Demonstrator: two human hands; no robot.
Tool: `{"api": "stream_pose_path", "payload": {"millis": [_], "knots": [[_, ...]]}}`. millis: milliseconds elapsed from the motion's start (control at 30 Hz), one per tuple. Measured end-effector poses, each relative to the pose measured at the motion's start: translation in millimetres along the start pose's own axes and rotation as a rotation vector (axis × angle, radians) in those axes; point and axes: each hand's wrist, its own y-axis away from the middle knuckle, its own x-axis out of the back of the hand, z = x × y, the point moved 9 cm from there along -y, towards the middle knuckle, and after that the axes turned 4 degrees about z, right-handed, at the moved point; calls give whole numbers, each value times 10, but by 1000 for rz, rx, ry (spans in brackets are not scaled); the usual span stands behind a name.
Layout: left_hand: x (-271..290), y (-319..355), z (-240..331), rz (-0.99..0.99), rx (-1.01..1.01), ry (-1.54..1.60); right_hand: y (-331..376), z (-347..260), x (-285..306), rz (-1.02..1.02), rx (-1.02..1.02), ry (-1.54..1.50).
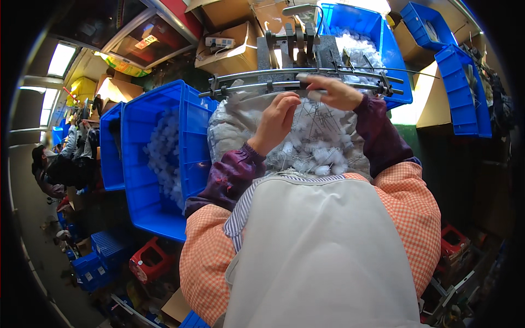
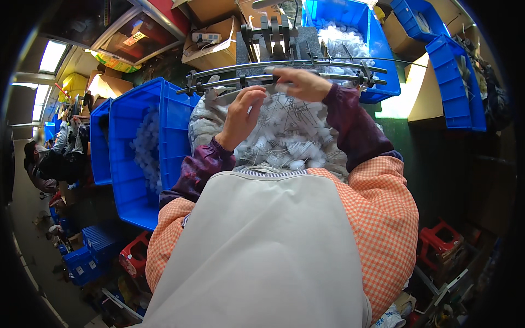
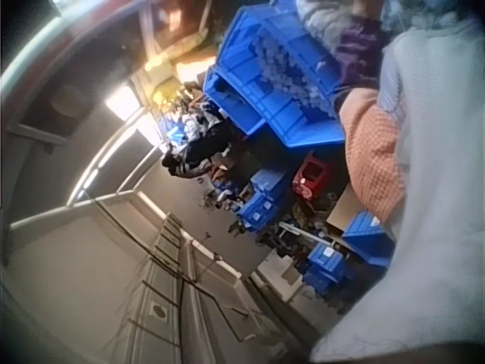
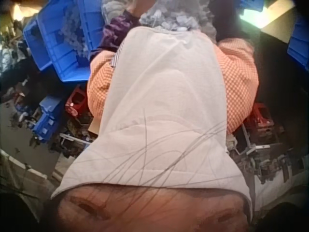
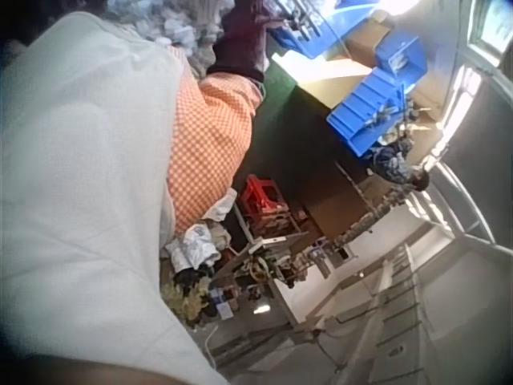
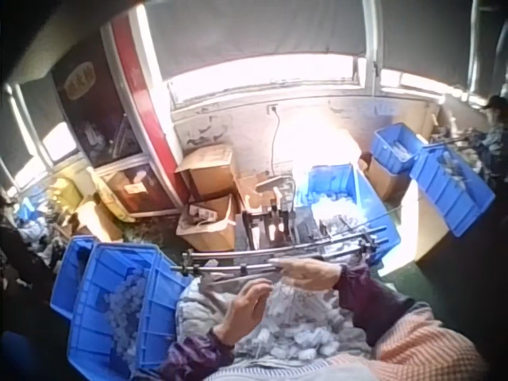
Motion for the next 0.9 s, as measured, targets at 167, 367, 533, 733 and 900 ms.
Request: {"api": "stream_pose_path", "payload": {"millis": [167,367,533,733,900], "knots": [[109,214,-343,43,343,-78,-258,542,221,208,-69,148],[-34,1082,-1067,-203,708,-181,-471,1275,971,665,-220,931],[20,1115,-1137,-107,642,-169,-637,1355,940,584,-316,1065],[138,941,-916,-44,510,-174,-643,1458,942,558,-316,1059],[238,811,-690,19,338,-276,-680,1434,926,523,-359,1112]]}}
